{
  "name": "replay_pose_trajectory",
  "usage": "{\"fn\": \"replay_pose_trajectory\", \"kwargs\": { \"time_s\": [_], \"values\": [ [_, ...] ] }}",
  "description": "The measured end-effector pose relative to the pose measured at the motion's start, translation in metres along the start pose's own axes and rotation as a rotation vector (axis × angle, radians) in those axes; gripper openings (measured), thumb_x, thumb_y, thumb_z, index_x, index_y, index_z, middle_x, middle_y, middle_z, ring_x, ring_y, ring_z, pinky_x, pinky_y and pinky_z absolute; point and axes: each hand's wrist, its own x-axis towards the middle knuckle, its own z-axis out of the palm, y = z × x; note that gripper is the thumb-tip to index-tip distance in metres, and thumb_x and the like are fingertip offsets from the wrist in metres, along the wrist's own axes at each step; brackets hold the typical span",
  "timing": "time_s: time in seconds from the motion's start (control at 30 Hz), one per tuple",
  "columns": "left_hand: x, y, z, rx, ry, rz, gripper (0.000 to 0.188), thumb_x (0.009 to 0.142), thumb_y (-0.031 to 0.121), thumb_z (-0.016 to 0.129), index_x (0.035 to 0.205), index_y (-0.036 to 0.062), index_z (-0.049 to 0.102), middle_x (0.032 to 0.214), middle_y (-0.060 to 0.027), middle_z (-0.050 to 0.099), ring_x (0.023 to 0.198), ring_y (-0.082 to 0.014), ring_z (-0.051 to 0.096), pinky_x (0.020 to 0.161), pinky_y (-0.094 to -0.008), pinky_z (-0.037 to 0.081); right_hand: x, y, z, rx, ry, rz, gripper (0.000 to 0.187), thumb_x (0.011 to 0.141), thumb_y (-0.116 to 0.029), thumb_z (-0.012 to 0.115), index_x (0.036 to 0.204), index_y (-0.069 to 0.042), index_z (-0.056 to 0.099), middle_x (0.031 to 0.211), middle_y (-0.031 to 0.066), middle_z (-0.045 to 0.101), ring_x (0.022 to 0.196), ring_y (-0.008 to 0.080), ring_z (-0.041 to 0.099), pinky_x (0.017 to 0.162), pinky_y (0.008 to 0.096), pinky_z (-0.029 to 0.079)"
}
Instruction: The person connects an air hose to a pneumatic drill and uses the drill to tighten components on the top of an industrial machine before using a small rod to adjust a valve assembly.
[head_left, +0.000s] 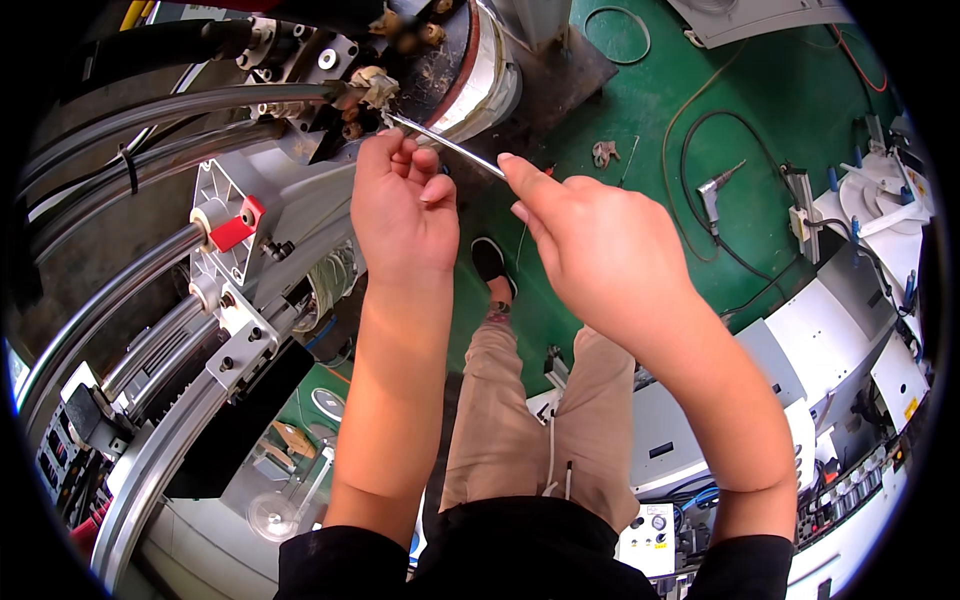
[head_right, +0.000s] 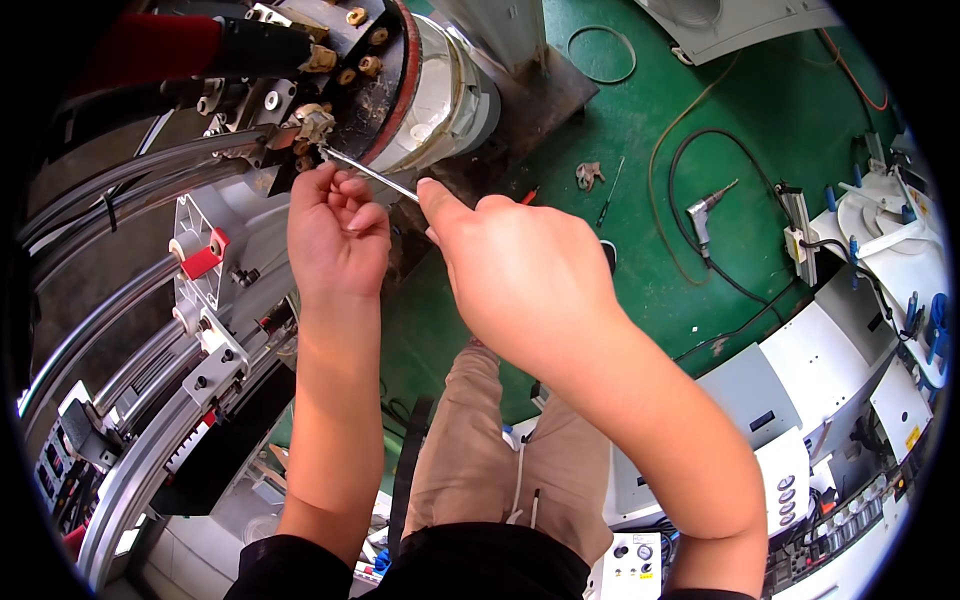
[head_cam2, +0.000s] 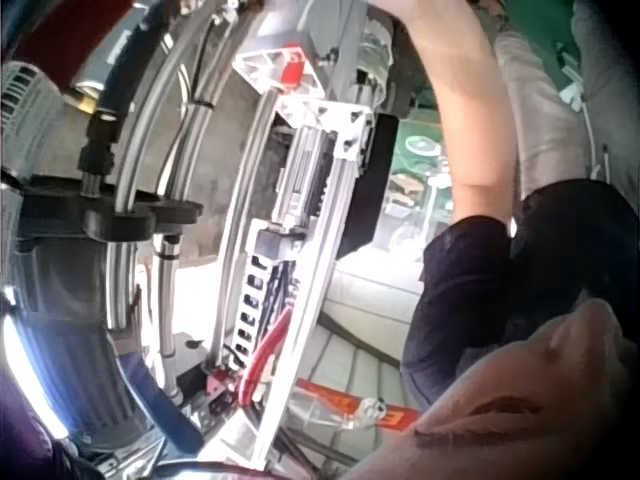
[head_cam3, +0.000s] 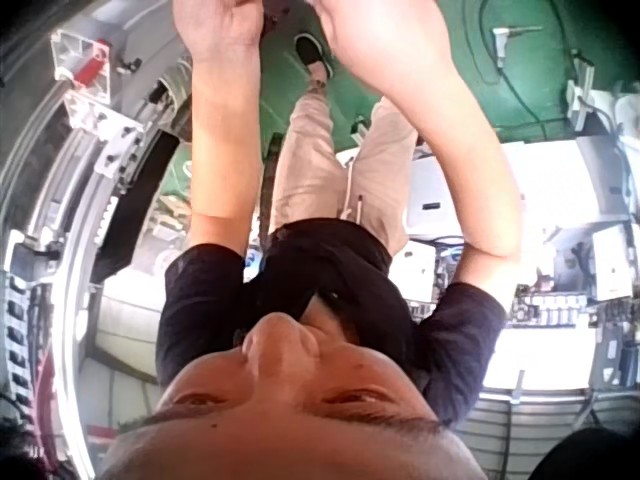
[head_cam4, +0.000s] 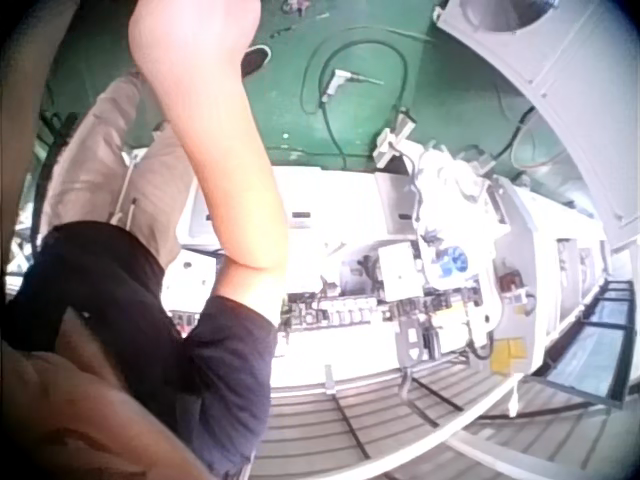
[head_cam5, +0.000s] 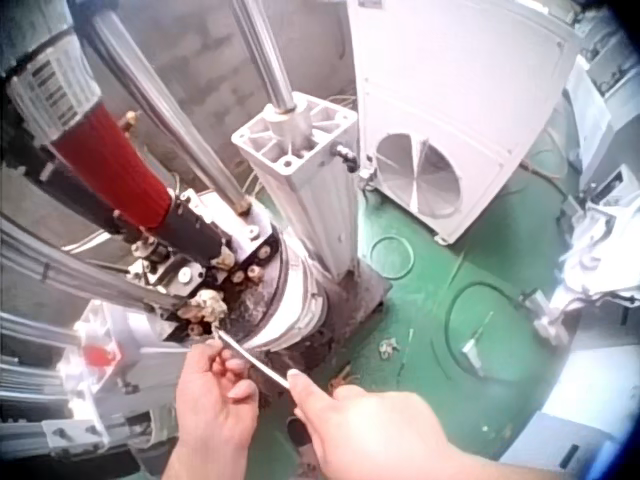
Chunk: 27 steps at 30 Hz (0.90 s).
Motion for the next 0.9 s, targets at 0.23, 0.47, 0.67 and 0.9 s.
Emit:
{"fn": "replay_pose_trajectory", "kwargs": {
  "time_s": [0.23, 0.47, 0.67, 0.9],
  "values": [
    [-0.006, -0.007, -0.006, 0.099, 0.020, 0.068, 0.008, 0.095, 0.010, 0.060, 0.088, 0.0084, 0.056, 0.077, 0.0021, 0.059, 0.066, -0.0050, 0.057, 0.041, -0.0181, 0.032, -0.015, -0.003, 0.024, 0.171, 0.007, 0.132, 0.037, 0.095, -0.021, 0.064, 0.132, -0.015, 0.063, 0.077, 0.0116, 0.067, 0.064, 0.0323, 0.065, 0.056, 0.0418, 0.053],
    [-0.014, -0.012, -0.011, 0.158, -0.010, 0.098, 0.005, 0.094, 0.010, 0.060, 0.091, 0.0088, 0.057, 0.078, 0.0025, 0.058, 0.067, -0.0053, 0.055, 0.043, -0.0187, 0.032, -0.029, -0.004, 0.033, 0.227, -0.002, 0.165, 0.040, 0.093, -0.020, 0.065, 0.133, -0.015, 0.063, 0.077, 0.0123, 0.066, 0.063, 0.0325, 0.064, 0.056, 0.0417, 0.053],
    [-0.015, 0.003, -0.018, 0.230, -0.052, 0.138, 0.006, 0.092, 0.011, 0.062, 0.094, 0.0120, 0.057, 0.079, 0.0033, 0.054, 0.063, -0.0063, 0.046, 0.044, -0.0194, 0.028, -0.047, 0.012, 0.055, 0.505, 0.145, 0.257, 0.034, 0.096, -0.018, 0.063, 0.128, -0.009, 0.064, 0.073, 0.0099, 0.065, 0.061, 0.0248, 0.064, 0.058, 0.0360, 0.050],
    [-0.007, -0.015, -0.023, 0.297, -0.095, 0.250, 0.006, 0.091, 0.007, 0.059, 0.095, 0.0071, 0.055, 0.075, -0.0002, 0.054, 0.061, -0.0063, 0.050, 0.044, -0.0179, 0.032, 0.031, -0.007, 0.068, 1.136, 0.269, 0.437, 0.021, 0.088, -0.020, 0.071, 0.092, 0.000, 0.070, 0.072, 0.0091, 0.066, 0.065, 0.0173, 0.062, 0.059, 0.0310, 0.048]
  ]
}}
